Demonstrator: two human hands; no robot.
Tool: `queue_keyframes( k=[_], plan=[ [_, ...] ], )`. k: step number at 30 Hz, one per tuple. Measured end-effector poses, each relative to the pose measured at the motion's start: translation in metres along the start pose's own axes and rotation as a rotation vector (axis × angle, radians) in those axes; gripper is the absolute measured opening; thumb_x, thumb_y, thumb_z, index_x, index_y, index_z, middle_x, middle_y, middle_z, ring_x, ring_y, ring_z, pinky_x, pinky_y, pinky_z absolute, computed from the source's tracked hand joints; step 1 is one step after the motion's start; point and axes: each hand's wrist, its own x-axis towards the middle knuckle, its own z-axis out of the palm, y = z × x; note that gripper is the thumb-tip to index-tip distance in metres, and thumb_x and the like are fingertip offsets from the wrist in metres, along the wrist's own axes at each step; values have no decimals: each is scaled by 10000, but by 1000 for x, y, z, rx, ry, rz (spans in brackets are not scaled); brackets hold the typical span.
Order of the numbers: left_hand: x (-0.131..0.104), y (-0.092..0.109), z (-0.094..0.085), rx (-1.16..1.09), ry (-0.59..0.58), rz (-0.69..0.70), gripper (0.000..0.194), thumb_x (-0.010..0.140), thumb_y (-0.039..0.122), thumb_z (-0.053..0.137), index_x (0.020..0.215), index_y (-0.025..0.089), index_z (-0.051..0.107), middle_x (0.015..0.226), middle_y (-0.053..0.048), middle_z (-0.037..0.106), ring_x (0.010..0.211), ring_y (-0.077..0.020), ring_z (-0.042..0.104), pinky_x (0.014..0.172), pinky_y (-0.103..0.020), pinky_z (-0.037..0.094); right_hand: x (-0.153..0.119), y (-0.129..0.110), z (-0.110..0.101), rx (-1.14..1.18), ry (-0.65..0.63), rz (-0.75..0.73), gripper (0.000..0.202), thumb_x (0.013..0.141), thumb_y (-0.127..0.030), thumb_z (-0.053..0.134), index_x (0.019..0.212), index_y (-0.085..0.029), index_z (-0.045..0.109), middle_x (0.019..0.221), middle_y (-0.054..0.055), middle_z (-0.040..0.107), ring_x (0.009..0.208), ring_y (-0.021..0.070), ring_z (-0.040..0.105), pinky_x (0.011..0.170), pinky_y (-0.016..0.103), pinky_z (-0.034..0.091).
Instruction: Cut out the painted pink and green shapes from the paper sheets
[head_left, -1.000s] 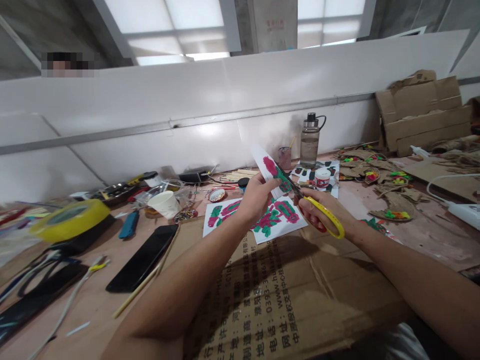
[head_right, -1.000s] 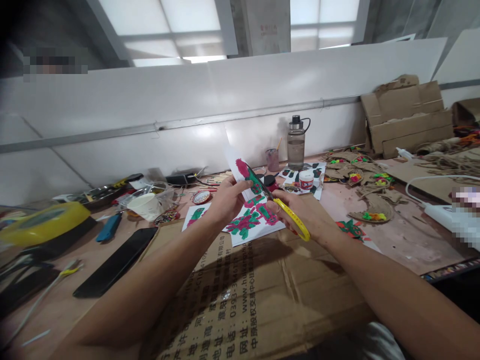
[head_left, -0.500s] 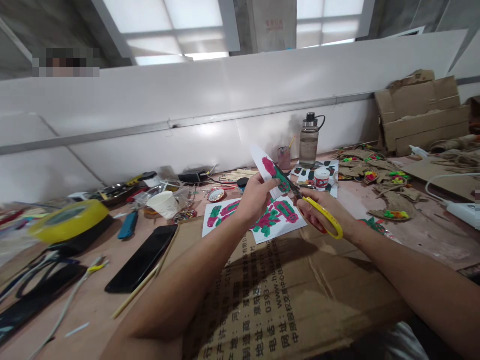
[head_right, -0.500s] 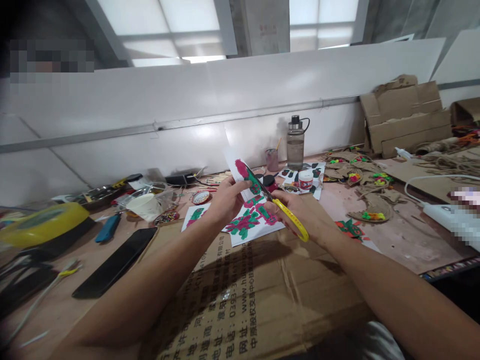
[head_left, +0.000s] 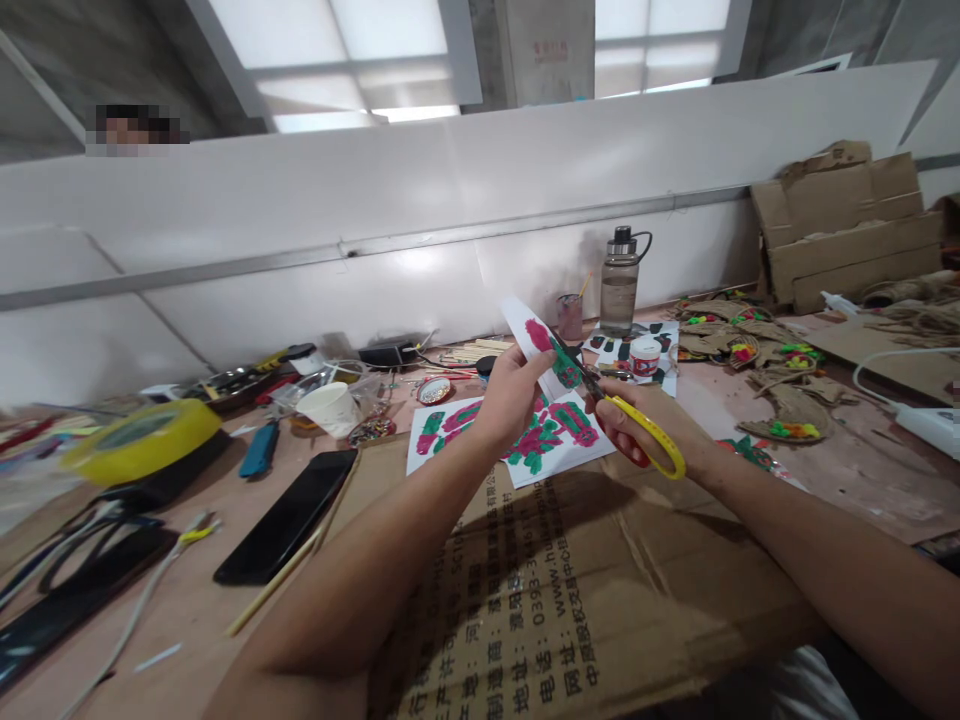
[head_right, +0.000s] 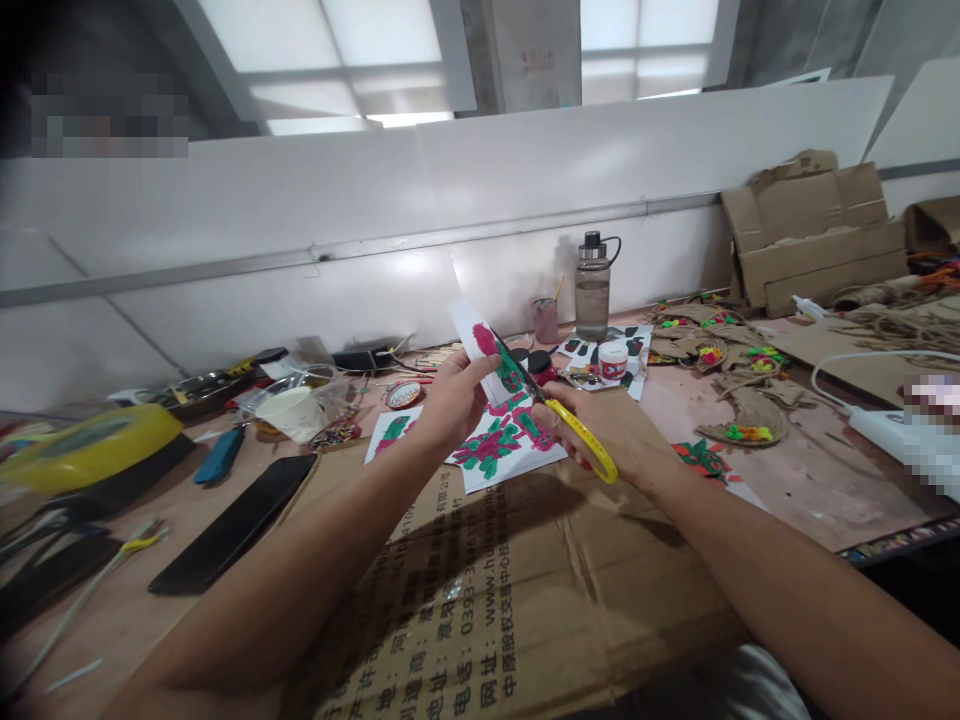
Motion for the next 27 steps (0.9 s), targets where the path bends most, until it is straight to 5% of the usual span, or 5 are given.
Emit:
queue_keyframes(
  k=[9, 27],
  plan=[
    [-1, -4, 0, 27, -29, 6, 227, 646, 297, 828, 825, 176, 757, 722, -4, 744, 664, -178, 668, 697, -318, 537, 0, 7, -3, 0, -39, -98, 668, 842, -895, 579, 956, -241, 504, 634, -52, 487, 456, 100, 447, 411, 217, 375],
    [-3, -7, 1, 26, -68, -1, 237, 685, 340, 851, 826, 179, 749, 736, -16, 751, 683, -206, 700, 730, -345, 551, -5, -5, 2, 44, -10, -33, 692, 769, -900, 638, 936, -243, 497, 608, -71, 444, 426, 83, 383, 377, 210, 322]
  ],
)
